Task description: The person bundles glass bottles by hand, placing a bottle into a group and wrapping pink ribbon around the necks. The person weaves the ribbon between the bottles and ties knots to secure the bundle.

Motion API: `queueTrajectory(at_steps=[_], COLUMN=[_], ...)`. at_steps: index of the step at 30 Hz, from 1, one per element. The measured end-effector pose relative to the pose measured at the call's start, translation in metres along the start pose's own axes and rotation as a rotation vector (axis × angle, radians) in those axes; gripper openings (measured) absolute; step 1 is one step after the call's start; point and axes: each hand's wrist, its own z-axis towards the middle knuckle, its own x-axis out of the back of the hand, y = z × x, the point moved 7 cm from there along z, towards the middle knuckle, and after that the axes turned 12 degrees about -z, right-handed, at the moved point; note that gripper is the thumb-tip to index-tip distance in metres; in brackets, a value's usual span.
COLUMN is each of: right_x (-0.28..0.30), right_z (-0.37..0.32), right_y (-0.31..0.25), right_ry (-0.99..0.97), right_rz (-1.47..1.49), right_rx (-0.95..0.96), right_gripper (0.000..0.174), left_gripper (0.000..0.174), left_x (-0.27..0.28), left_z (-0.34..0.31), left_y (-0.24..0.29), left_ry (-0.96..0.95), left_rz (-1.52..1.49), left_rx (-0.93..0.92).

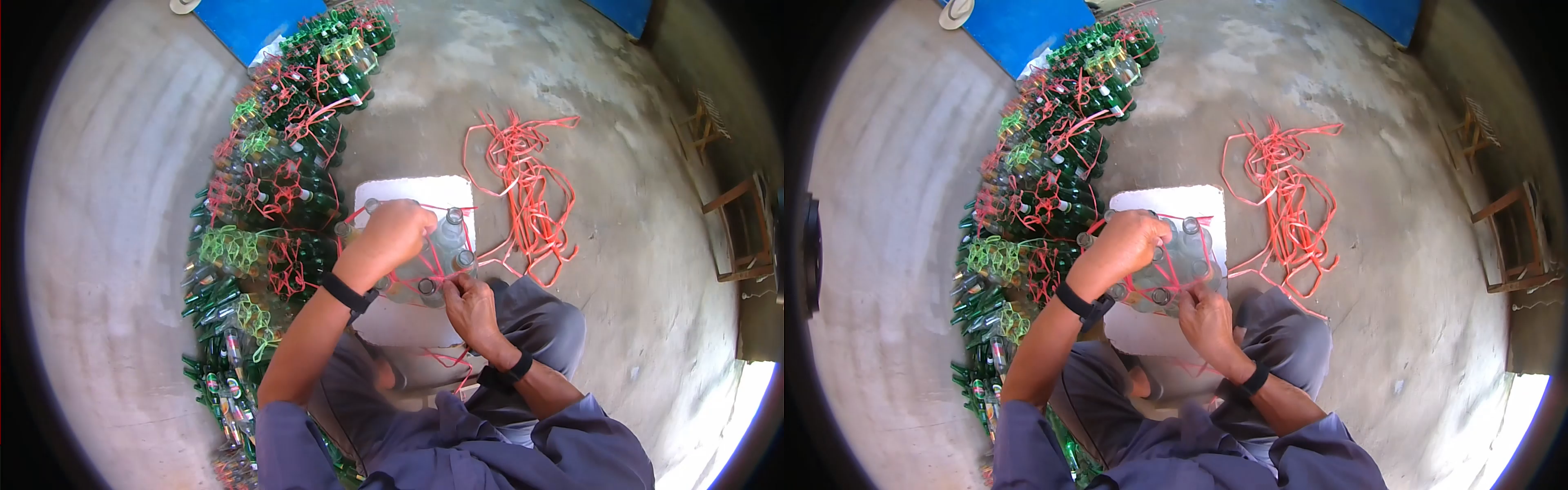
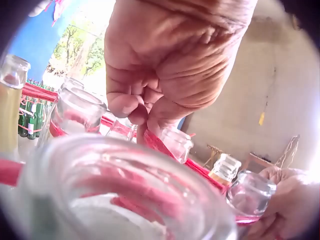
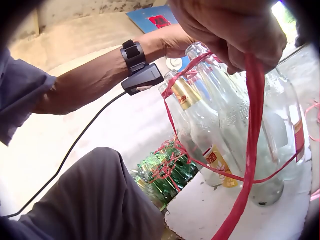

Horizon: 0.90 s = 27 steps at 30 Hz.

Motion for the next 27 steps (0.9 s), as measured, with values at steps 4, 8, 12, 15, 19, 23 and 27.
queueTrajectory(at_steps=[4,8,12,15,19,23,27], right_x=[0.004,0.005,0.009,0.007,0.006,0.014,0.023], right_z=[-0.010,-0.013,-0.015,-0.021,-0.019,-0.020,-0.027], right_y=[0.006,0.017,0.012,0.003,0.007,-0.001,-0.013], right_ry=[-0.054,-0.070,-0.076,-0.108,-0.081,-0.074,-0.099], right_rz=[0.027,0.070,0.036,0.057,0.023,-0.039,-0.040], right_rx=[-0.061,-0.027,0.015,0.014,0.051,0.135,0.203], right_gripper=[0.024,0.027,0.031,0.037,0.038,0.035,0.032], left_gripper=[0.015,0.017,0.030,0.044,0.043,0.041,0.041], left_x=[0.002,-0.007,-0.006,-0.018,-0.022,-0.021,-0.024], left_z=[-0.005,-0.029,-0.063,-0.082,-0.085,-0.088,-0.091], left_y=[0.004,0.002,0.034,0.053,0.060,0.063,0.059], left_ry=[0.065,0.141,0.200,0.227,0.226,0.280,0.287], left_rz=[-0.015,-0.195,-0.162,-0.011,0.135,0.152,0.141], left_rx=[-0.048,0.010,-0.060,-0.130,-0.097,-0.140,-0.105])
